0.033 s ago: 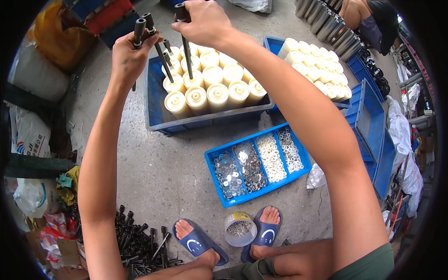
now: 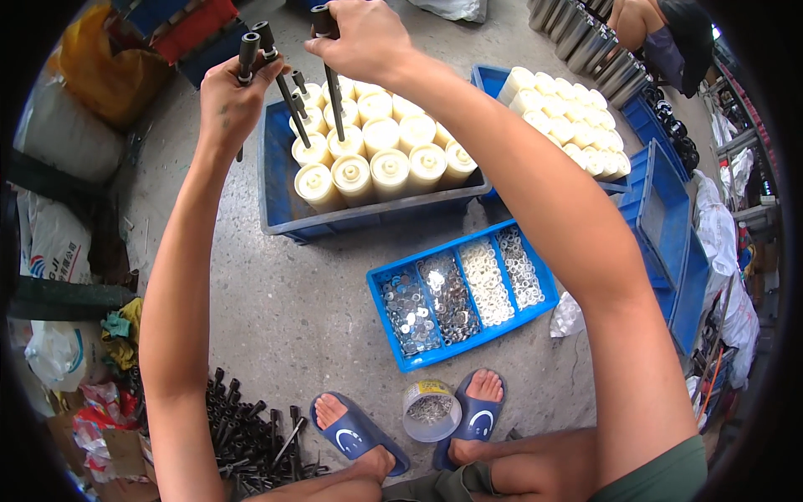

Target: The person assembles metal components by inserting smaller pins and washers into a central metal bracket, then places the assembled units into larger white cylinders.

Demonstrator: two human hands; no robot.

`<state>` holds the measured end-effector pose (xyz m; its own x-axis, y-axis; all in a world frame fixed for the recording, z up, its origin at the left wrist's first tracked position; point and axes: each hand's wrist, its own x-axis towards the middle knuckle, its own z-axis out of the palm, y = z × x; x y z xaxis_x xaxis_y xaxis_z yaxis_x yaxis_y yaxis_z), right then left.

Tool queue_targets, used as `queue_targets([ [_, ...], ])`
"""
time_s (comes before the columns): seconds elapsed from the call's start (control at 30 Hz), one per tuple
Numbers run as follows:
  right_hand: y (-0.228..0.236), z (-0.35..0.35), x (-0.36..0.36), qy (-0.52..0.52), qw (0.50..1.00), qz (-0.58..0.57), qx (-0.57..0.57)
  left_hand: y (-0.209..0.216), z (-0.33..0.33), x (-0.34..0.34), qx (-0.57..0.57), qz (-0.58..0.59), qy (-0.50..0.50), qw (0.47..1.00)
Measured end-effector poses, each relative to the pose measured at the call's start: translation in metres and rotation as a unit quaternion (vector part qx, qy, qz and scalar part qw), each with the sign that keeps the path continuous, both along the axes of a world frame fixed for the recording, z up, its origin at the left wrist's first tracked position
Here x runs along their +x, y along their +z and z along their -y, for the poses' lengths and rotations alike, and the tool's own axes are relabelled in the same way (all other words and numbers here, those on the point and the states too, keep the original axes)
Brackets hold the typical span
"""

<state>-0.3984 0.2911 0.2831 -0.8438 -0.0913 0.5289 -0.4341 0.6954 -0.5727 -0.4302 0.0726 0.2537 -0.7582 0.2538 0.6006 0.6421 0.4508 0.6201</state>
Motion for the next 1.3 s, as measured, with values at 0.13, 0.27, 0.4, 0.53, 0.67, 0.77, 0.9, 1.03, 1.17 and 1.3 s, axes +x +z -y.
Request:
queue_targets([
  [0.13,0.004,0.009,0.000,-0.060,0.997,-0.053,0.015,0.001,-0.015,-0.009,-0.034,0.036,0.054,0.997],
  [0.27,0.000,0.011,-0.008,-0.043,0.996,-0.062,0.037,-0.001,-0.016,0.001,0.002,0.032,0.038,0.999],
  [0.4,0.005,0.002,-0.007,-0.004,0.999,0.005,0.033,-0.002,-0.008,0.013,0.015,0.038,0.022,0.999],
  [0.53,0.019,-0.003,0.001,0.067,0.995,0.055,0.040,-0.009,0.003,0.013,0.011,0.060,0.003,0.998],
  [0.67,0.021,0.003,0.005,0.078,0.992,0.007,0.097,-0.018,0.016,0.015,-0.005,0.053,0.007,0.999],
  [0.77,-0.004,0.002,0.004,-0.021,0.968,-0.105,0.229,-0.024,0.004,0.018,0.019,0.075,0.018,0.997],
  [0.9,-0.013,0.002,0.004,0.016,0.987,-0.071,0.143,-0.015,-0.003,0.023,-0.005,0.098,0.047,0.994],
  [1.03,-0.008,0.011,0.000,0.041,0.984,-0.062,0.161,-0.033,0.012,0.013,-0.059,0.056,-0.002,0.997],
  [1.17,-0.002,0.015,0.008,-0.025,0.975,0.005,0.221,-0.049,0.002,0.028,-0.070,0.100,0.042,0.992],
  [1.3,-0.006,0.010,0.007,0.075,0.970,0.127,0.194,-0.050,0.003,0.029,-0.038,0.144,0.067,0.987],
])
